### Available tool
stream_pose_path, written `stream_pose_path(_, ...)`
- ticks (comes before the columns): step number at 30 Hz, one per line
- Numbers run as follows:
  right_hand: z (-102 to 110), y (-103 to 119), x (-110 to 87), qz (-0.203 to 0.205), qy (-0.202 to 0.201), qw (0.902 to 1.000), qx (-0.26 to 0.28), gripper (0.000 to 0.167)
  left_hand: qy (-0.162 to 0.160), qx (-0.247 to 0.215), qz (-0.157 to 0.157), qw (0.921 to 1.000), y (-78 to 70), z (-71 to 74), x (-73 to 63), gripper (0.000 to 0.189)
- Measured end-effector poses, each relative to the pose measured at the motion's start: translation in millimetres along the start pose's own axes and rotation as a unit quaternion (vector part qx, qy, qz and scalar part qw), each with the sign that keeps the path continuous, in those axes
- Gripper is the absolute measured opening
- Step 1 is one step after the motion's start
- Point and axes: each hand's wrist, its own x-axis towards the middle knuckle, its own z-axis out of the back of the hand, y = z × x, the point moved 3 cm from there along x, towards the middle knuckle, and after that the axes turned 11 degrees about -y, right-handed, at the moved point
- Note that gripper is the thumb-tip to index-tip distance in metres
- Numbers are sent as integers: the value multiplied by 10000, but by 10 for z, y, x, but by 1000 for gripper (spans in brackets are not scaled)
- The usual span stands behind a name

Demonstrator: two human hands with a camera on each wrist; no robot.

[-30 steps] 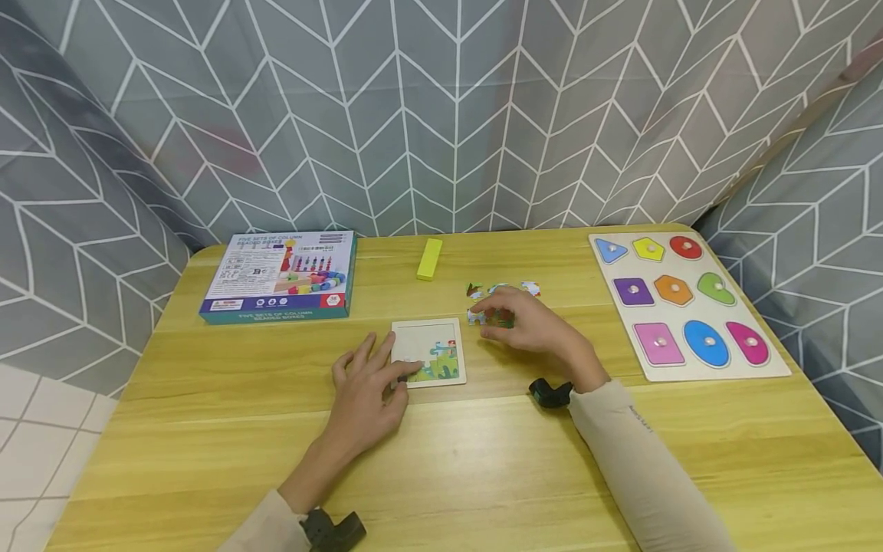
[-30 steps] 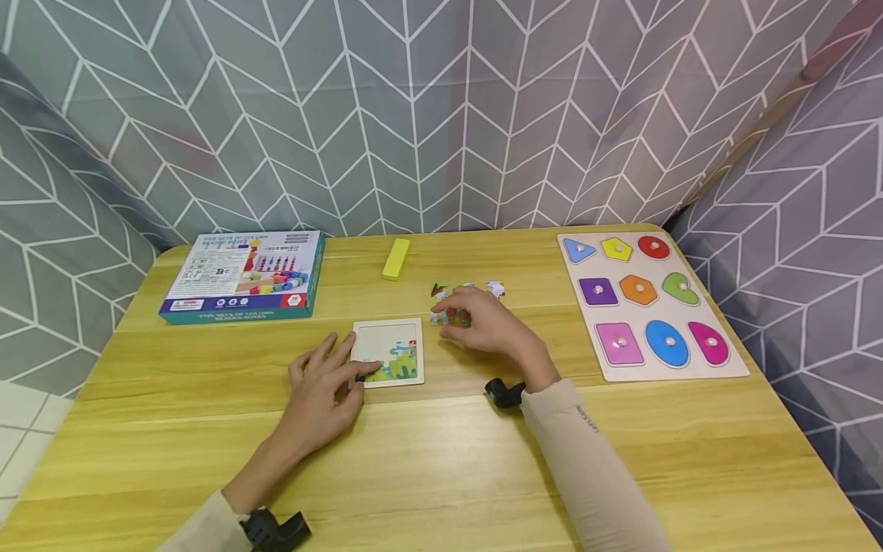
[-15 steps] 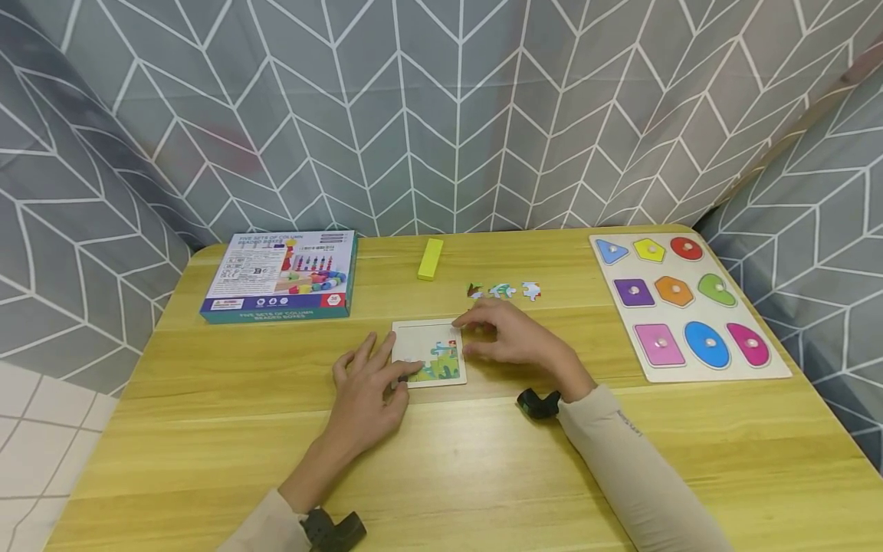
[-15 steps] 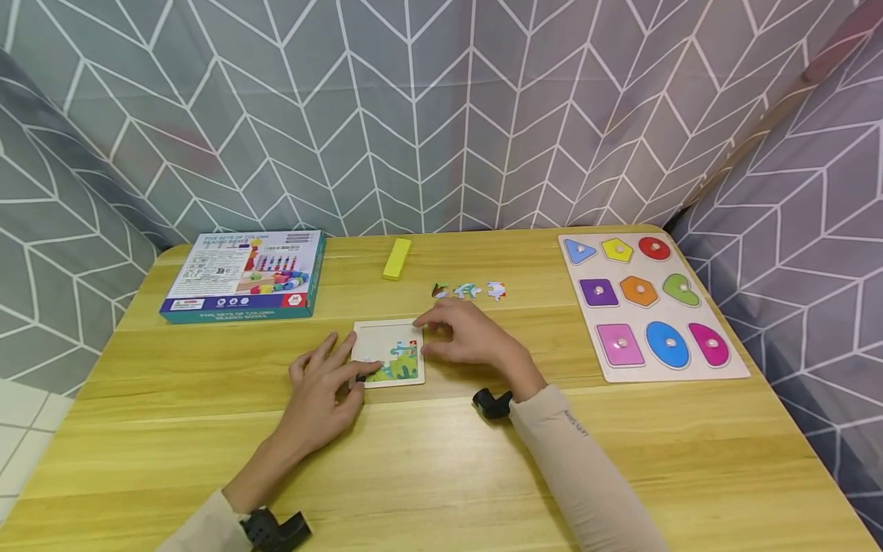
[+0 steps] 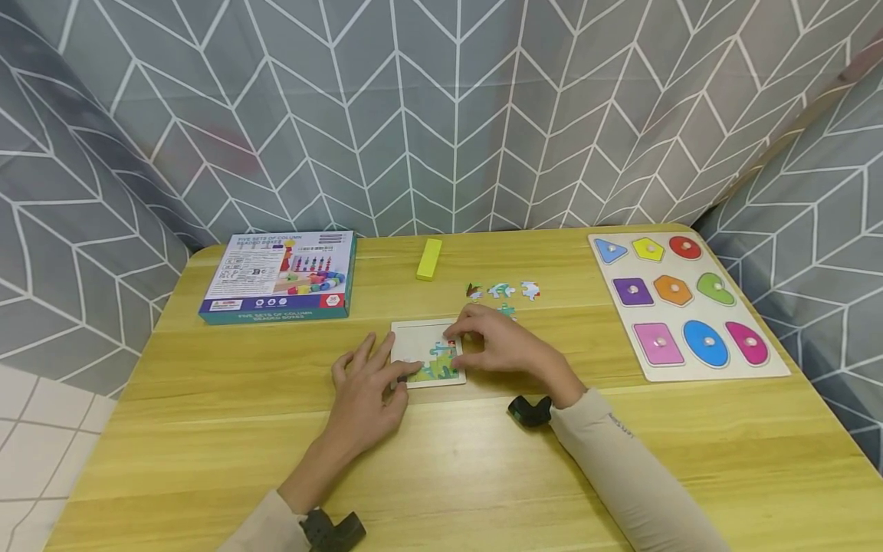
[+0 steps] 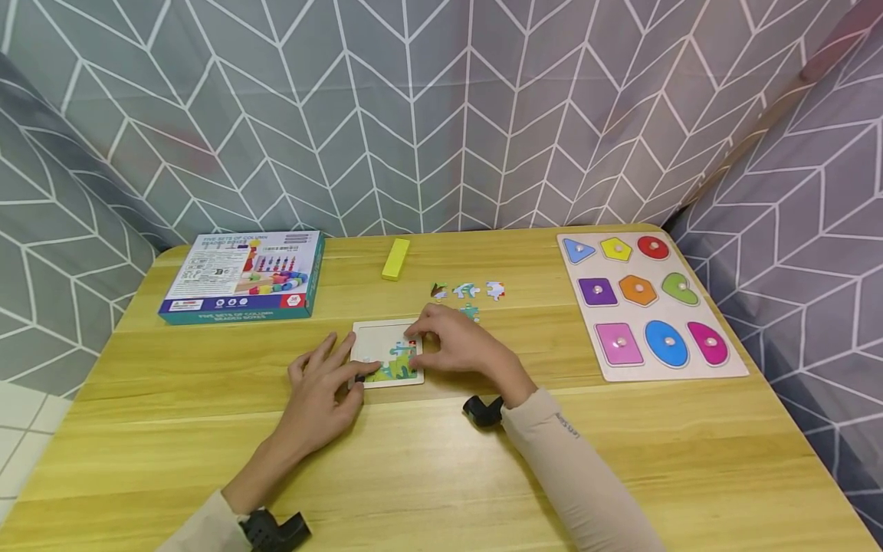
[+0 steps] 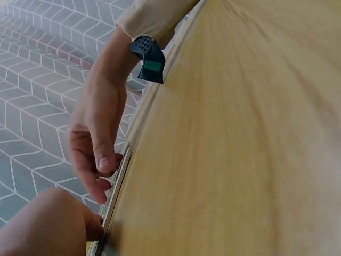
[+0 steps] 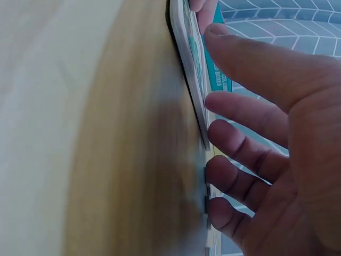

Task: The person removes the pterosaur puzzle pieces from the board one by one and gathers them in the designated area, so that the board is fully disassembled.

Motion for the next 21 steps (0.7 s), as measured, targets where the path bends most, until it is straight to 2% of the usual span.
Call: stream_pose_path(21, -57, 56, -8, 29, 132, 9998, 118, 39, 42, 64, 12, 10000, 5, -3, -3, 34)
